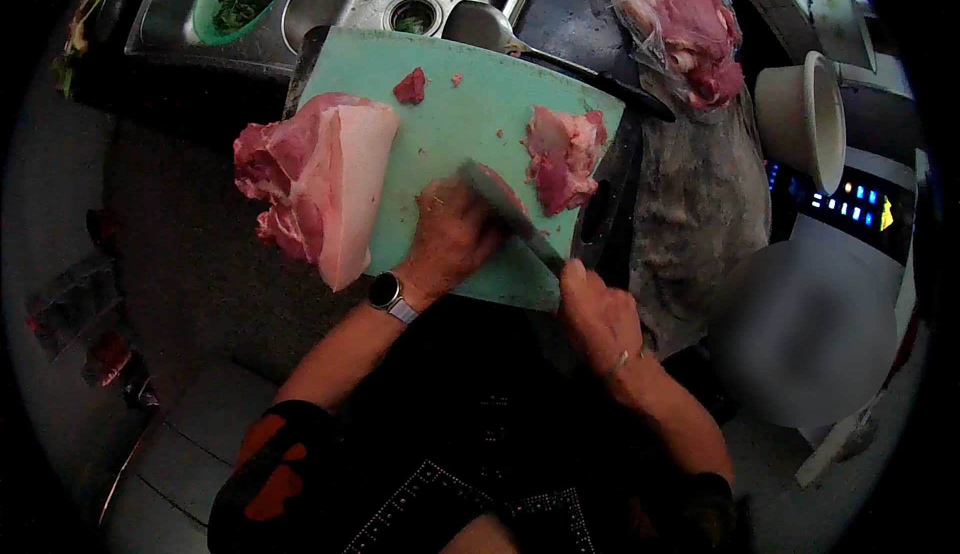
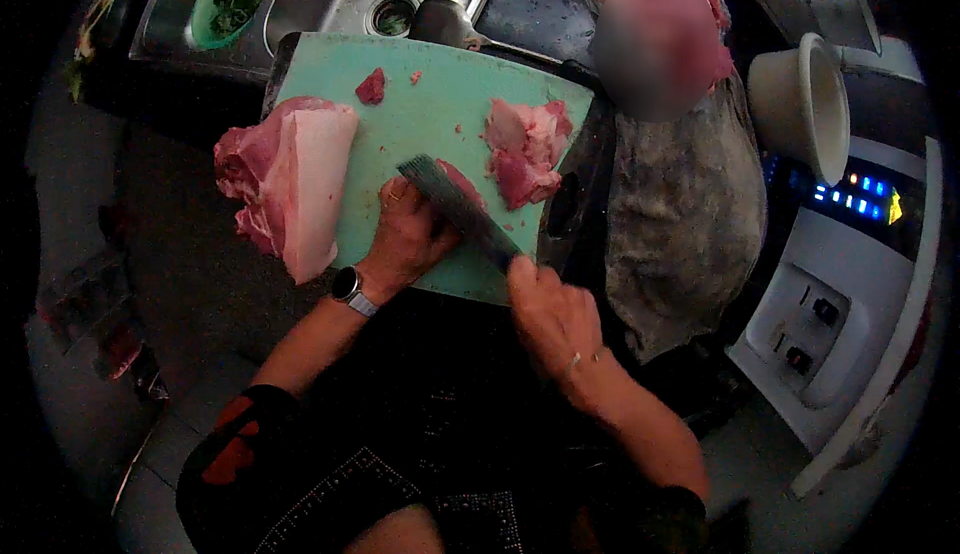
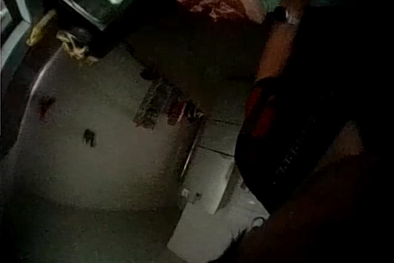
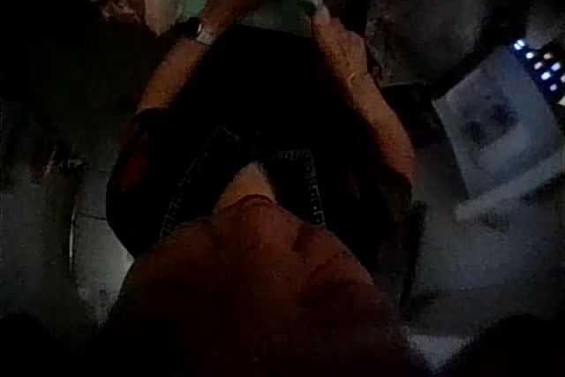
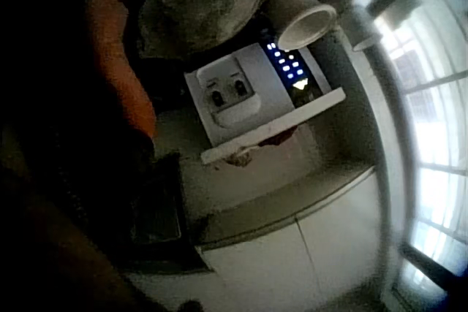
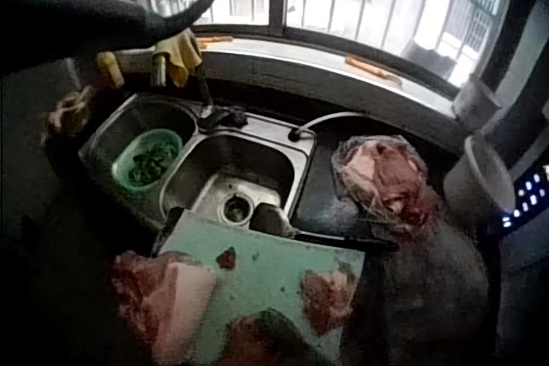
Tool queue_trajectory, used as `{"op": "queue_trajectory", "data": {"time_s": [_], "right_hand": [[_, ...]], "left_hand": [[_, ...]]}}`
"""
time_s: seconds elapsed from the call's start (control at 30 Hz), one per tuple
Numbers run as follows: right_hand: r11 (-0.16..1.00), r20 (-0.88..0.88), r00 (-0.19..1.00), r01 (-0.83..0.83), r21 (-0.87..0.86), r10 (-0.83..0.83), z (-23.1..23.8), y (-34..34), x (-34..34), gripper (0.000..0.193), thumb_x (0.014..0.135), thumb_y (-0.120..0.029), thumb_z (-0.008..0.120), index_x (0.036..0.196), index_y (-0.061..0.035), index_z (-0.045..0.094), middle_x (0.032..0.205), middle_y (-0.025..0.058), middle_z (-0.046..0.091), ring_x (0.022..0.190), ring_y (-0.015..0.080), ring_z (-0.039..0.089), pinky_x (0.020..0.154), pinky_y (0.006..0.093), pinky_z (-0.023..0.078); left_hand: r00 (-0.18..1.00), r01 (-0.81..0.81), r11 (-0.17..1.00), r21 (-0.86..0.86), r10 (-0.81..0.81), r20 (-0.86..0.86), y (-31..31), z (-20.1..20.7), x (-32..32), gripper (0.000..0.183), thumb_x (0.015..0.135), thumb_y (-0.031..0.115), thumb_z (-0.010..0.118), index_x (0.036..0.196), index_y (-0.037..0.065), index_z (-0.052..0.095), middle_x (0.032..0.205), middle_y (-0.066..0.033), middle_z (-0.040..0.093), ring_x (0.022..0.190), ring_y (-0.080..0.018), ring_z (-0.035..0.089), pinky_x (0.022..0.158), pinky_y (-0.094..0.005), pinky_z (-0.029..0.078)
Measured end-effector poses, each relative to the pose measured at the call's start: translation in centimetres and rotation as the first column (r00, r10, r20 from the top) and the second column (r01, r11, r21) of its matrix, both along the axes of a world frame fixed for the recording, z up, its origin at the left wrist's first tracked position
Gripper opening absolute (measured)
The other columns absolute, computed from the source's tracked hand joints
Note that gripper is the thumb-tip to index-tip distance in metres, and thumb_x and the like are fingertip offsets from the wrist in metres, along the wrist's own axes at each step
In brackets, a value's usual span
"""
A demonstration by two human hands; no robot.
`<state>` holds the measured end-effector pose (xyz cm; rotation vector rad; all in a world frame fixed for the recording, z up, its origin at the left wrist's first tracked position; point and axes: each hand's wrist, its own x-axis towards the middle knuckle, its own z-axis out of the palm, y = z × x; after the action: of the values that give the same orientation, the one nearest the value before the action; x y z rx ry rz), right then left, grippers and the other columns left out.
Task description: The person uses a cleaver to slice and trim pieces of raw pork on a green cutting board, moving the pieces by hand.
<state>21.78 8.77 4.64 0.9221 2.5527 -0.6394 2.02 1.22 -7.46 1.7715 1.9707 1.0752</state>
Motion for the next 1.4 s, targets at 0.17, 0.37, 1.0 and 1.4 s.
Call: {"op": "queue_trajectory", "data": {"time_s": [0.17,0.37,1.0,1.4], "right_hand": [[1.0,-0.048,0.999,-0.007,-0.014,0.006,-1.8,0.0,-1.2,0.007,0.09,-0.005,0.046,0.097,-0.0036,0.044,0.081,0.0214,0.064,0.067,0.0397,0.066,0.056,0.048,0.053],[1.0,-0.085,0.996,-0.015,0.017,0.017,-3.2,1.9,-5.4,0.006,0.091,-0.005,0.045,0.096,-0.0035,0.043,0.083,0.0226,0.064,0.072,0.041,0.066,0.058,0.0501,0.052],[0.993,-0.062,0.997,0.044,-0.107,-0.051,-0.7,0.0,-1.0,0.014,0.087,-0.001,0.046,0.101,-0.0011,0.044,0.08,0.0221,0.064,0.071,0.0428,0.065,0.061,0.0511,0.052],[0.996,-0.095,0.993,0.069,-0.057,-0.074,-3.5,0.9,-4.7,0.014,0.086,-0.002,0.047,0.1,-0.0016,0.044,0.082,0.023,0.065,0.073,0.0431,0.065,0.063,0.0509,0.052]], "left_hand": [[1.0,-0.003,0.999,-0.034,0.003,0.01,0.2,0.5,0.0,0.047,0.073,0.017,0.074,0.118,0.008,0.062,0.12,-0.016,0.056,0.113,-0.0379,0.051,0.094,-0.0482,0.038],[0.999,0.015,1.0,-0.02,-0.016,-0.033,-0.1,-0.6,0.0,0.049,0.073,0.016,0.073,0.119,0.006,0.061,0.122,-0.0164,0.055,0.114,-0.0394,0.05,0.096,-0.0492,0.038],[0.998,0.022,1.0,0.009,-0.023,0.062,-1.0,-0.6,-0.3,0.053,0.073,0.013,0.074,0.123,0.005,0.058,0.127,-0.0169,0.054,0.119,-0.0375,0.049,0.099,-0.0481,0.038],[0.998,0.06,0.996,0.069,-0.06,-0.01,-0.4,-1.1,-0.5,0.057,0.071,0.012,0.076,0.124,0.005,0.059,0.122,-0.0166,0.057,0.112,-0.0371,0.053,0.099,-0.0467,0.04]]}}
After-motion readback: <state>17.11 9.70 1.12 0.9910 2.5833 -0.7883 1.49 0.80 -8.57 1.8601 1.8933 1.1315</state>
